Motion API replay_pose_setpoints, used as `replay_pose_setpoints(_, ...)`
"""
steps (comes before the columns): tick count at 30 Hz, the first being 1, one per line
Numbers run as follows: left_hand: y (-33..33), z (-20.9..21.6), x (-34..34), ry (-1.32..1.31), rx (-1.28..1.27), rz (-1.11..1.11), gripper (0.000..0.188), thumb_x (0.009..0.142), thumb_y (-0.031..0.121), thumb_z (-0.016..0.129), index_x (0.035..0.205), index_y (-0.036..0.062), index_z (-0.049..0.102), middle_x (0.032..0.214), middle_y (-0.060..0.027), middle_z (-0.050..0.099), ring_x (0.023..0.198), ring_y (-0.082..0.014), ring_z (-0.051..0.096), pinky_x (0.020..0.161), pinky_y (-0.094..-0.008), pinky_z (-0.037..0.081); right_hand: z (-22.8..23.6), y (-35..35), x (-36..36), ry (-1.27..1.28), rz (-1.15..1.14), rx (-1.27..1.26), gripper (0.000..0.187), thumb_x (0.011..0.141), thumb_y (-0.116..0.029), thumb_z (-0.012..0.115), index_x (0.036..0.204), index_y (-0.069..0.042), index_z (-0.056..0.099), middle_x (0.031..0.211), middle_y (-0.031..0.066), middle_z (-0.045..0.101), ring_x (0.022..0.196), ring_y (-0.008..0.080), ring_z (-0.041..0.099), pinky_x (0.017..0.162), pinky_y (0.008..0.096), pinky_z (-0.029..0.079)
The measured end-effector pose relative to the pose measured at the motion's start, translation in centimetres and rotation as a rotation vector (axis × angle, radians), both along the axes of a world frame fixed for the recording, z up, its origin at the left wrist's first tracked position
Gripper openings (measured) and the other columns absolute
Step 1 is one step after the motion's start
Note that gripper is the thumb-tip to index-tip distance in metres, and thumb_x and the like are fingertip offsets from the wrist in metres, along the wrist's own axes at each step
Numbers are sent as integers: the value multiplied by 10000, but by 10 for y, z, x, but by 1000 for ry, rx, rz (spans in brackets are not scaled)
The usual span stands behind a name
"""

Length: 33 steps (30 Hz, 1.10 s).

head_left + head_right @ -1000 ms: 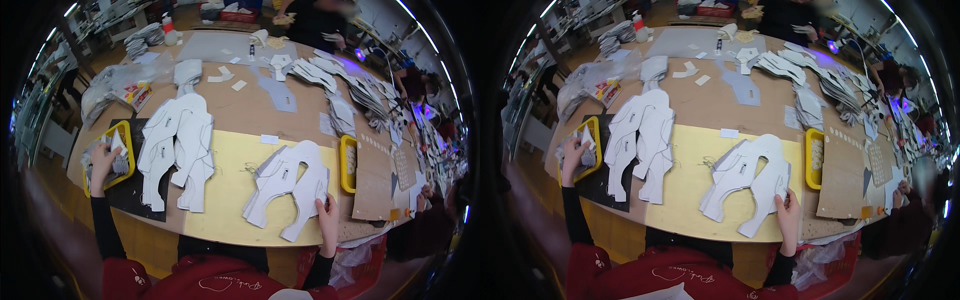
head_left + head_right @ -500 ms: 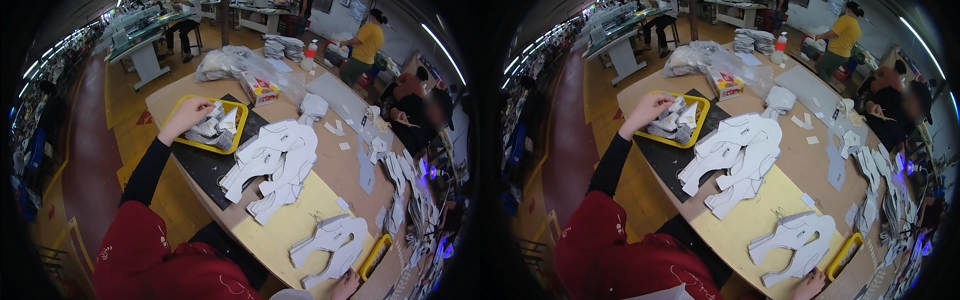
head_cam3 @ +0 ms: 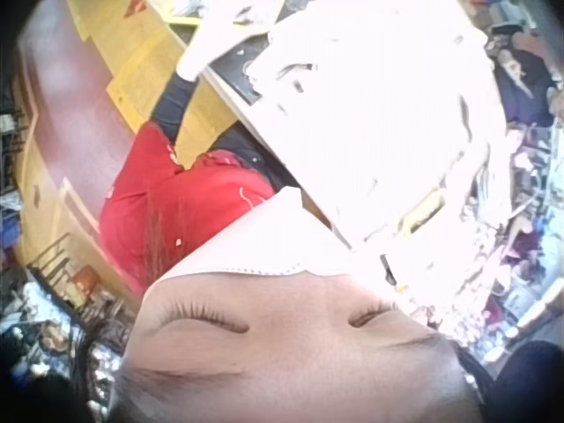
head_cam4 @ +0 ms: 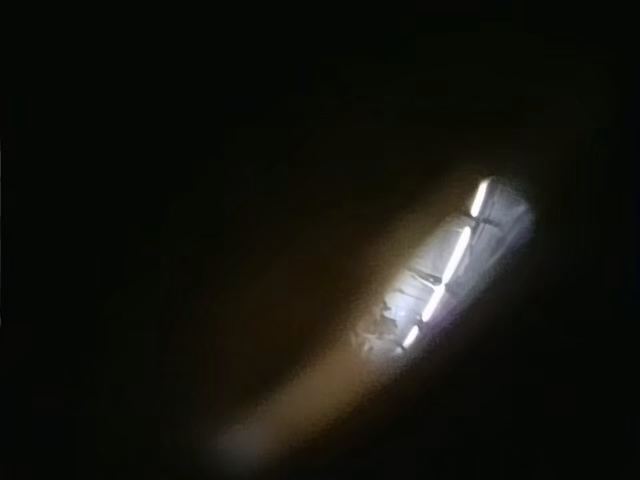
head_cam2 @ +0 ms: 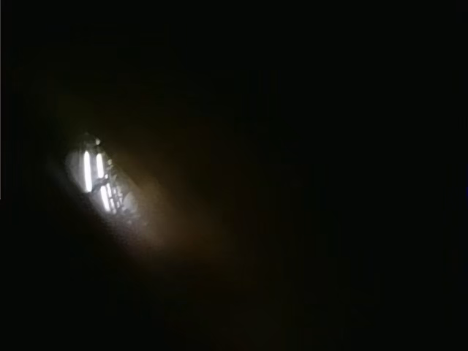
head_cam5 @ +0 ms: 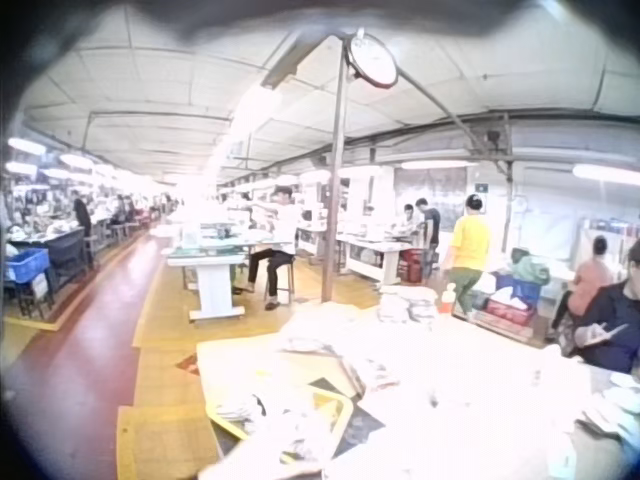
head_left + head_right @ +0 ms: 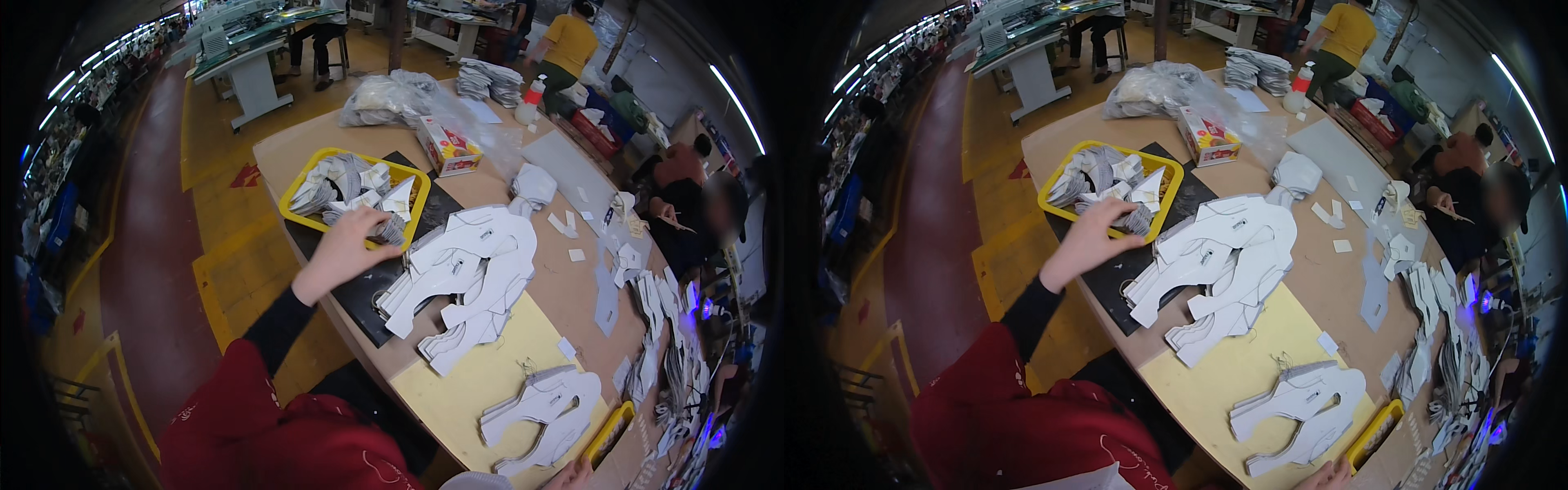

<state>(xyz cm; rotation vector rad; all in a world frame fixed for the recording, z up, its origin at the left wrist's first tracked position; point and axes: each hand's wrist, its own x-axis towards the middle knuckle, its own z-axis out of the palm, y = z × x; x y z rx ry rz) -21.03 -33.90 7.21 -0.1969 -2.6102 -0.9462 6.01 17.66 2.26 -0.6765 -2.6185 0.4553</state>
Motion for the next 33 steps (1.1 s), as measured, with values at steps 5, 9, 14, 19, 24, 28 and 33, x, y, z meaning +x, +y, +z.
replay_pose_setpoints(5,5,-14,0,-47,56,13,593,801,329,790,1289,62,582,1155,-123,612,1034,-292,604,955,-365,466,3,-24,-23,71,130,-113,324,923,-103,637,1202,50,578,1367,210,510,1220,353,491,1039,449,394)
replay_pose_setpoints(9,-10,10,-21,22,156,59,475,829,326,760,1192,42,649,1063,-117,632,962,-294,599,906,-368,471,-3,-38,-31,86,182,-217,333,927,-106,636,1216,46,570,1371,207,506,1226,346,489,1043,443,395)
replay_pose_setpoints(14,-31,3,-57,-30,-241,75,385,841,367,729,1033,34,710,1077,-144,601,1052,-327,522,954,-391,427,-18,-59,-33,77,251,-346,345,933,-109,633,1235,41,560,1377,204,502,1233,337,488,1047,435,395)
replay_pose_setpoints(19,-26,-16,-65,-45,-179,53,432,833,396,738,1101,67,656,1073,-142,569,1182,-337,441,1031,-403,360,-29,-71,-30,84,268,-412,357,938,-113,631,1253,35,550,1383,200,498,1240,328,486,1052,427,395)
replay_pose_setpoints(24,-23,-17,-68,-72,-101,36,431,815,425,744,1051,84,630,1114,-136,599,1177,-332,463,1028,-429,352,-34,-74,-31,87,283,-451,370,943,-116,629,1271,30,540,1389,196,494,1247,320,484,1056,419,395)
replay_pose_setpoints(28,-14,-2,-68,-266,-101,35,409,798,447,750,967,100,614,1040,-90,647,1111,-316,519,973,-432,354,-38,-78,-32,93,300,-484,380,948,-118,627,1286,26,532,1393,193,490,1252,312,483,1060,413,395)
replay_pose_setpoints(33,-16,-1,-71,-337,-83,15,594,712,485,781,1141,108,615,1042,-68,647,1120,-283,507,936,-445,317,-44,-85,-33,98,322,-524,392,953,-122,624,1304,20,522,1399,189,486,1259,303,481,1064,406,395)
